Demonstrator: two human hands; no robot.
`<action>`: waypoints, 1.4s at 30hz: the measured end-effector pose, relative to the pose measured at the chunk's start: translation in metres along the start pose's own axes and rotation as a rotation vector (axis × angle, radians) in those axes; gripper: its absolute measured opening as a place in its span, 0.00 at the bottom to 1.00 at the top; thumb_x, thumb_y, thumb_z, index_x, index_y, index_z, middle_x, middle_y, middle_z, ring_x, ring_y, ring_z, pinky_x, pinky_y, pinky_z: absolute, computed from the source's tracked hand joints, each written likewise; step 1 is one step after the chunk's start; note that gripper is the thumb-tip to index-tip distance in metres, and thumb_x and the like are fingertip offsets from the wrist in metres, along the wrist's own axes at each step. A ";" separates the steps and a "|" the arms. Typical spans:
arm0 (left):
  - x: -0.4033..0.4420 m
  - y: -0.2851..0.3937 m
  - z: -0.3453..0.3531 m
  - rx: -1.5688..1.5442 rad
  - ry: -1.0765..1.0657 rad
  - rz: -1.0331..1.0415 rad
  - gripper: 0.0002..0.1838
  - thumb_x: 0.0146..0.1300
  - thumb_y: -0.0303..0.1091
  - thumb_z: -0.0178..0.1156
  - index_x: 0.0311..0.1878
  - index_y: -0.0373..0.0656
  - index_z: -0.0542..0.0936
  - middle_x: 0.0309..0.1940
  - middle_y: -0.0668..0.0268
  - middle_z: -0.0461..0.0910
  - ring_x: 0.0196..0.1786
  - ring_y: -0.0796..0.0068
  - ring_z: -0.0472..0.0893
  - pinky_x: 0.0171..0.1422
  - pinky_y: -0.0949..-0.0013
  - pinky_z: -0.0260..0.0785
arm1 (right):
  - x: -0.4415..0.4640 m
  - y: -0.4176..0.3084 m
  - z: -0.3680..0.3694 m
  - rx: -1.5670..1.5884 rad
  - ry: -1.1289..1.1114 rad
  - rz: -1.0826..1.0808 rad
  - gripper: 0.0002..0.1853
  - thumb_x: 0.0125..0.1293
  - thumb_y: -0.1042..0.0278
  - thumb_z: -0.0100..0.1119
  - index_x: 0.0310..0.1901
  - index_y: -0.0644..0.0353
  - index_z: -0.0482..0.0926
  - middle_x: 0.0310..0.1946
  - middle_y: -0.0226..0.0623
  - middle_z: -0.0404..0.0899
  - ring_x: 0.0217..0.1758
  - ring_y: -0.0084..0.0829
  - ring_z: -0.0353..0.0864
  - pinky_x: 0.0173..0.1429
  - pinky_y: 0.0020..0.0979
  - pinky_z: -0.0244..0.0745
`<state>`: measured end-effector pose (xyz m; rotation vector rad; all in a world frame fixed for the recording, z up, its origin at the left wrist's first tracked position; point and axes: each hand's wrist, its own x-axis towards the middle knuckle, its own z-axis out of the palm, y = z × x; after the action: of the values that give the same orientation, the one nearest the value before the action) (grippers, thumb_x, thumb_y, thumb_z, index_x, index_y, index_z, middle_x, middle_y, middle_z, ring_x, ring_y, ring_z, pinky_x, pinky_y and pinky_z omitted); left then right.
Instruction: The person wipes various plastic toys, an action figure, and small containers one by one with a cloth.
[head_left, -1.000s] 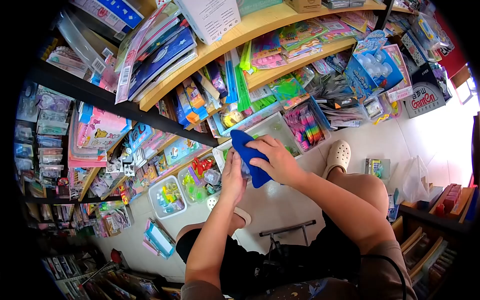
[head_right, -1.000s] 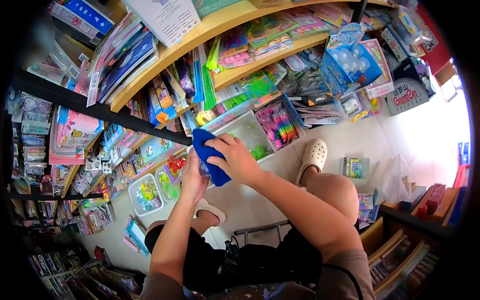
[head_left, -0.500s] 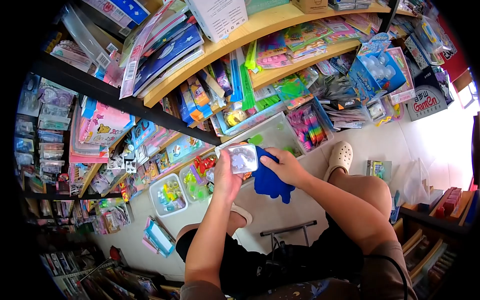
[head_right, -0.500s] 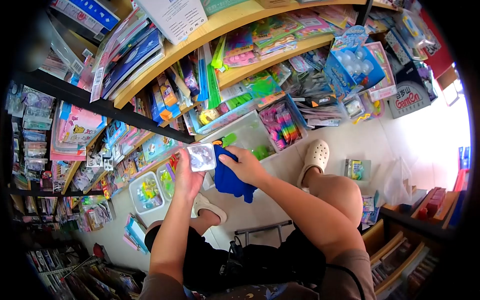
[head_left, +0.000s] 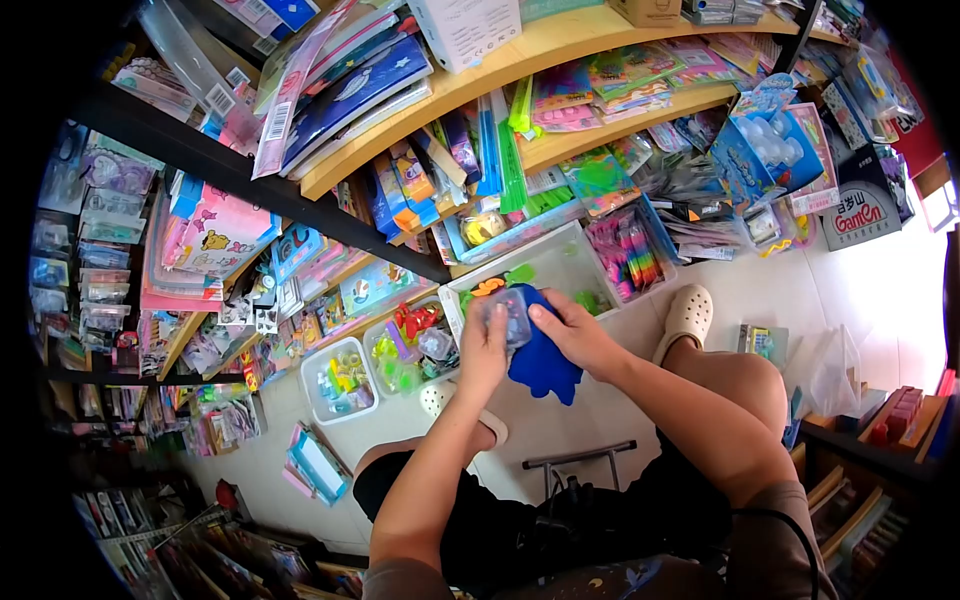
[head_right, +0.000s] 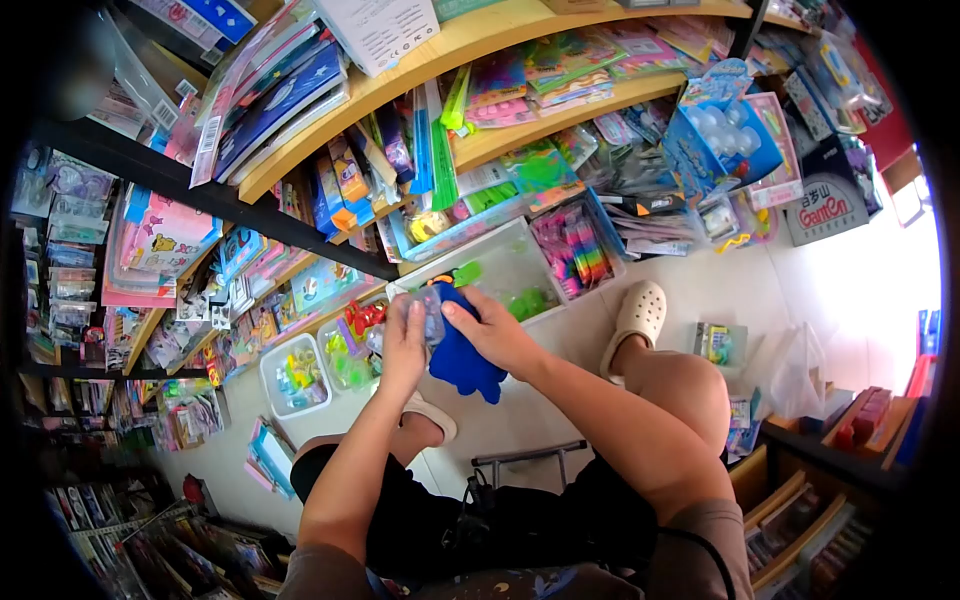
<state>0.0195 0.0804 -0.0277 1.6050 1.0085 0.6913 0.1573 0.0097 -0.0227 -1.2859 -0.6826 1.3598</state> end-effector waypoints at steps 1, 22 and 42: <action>-0.002 0.001 0.001 0.034 -0.045 -0.038 0.16 0.70 0.44 0.45 0.48 0.39 0.70 0.37 0.67 0.73 0.40 0.80 0.71 0.47 0.75 0.65 | -0.001 -0.005 0.002 0.039 0.054 0.020 0.22 0.69 0.52 0.48 0.51 0.64 0.72 0.36 0.32 0.76 0.36 0.20 0.73 0.43 0.23 0.70; -0.015 0.001 0.011 0.116 0.206 0.140 0.16 0.65 0.40 0.54 0.43 0.34 0.73 0.35 0.53 0.76 0.40 0.61 0.77 0.48 0.64 0.67 | 0.000 -0.004 0.000 0.501 -0.250 0.627 0.37 0.59 0.26 0.41 0.53 0.54 0.72 0.46 0.36 0.78 0.47 0.30 0.78 0.53 0.34 0.73; 0.000 0.000 -0.009 -0.669 0.120 -0.384 0.07 0.64 0.35 0.53 0.40 0.47 0.66 0.39 0.66 0.77 0.40 0.73 0.78 0.43 0.68 0.72 | 0.004 -0.001 0.003 -0.392 0.207 -0.353 0.16 0.63 0.64 0.54 0.50 0.57 0.67 0.41 0.42 0.70 0.42 0.38 0.76 0.43 0.33 0.74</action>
<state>0.0124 0.0848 -0.0259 0.7723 0.9949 0.7581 0.1551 0.0142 -0.0218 -1.5025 -1.0099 0.8165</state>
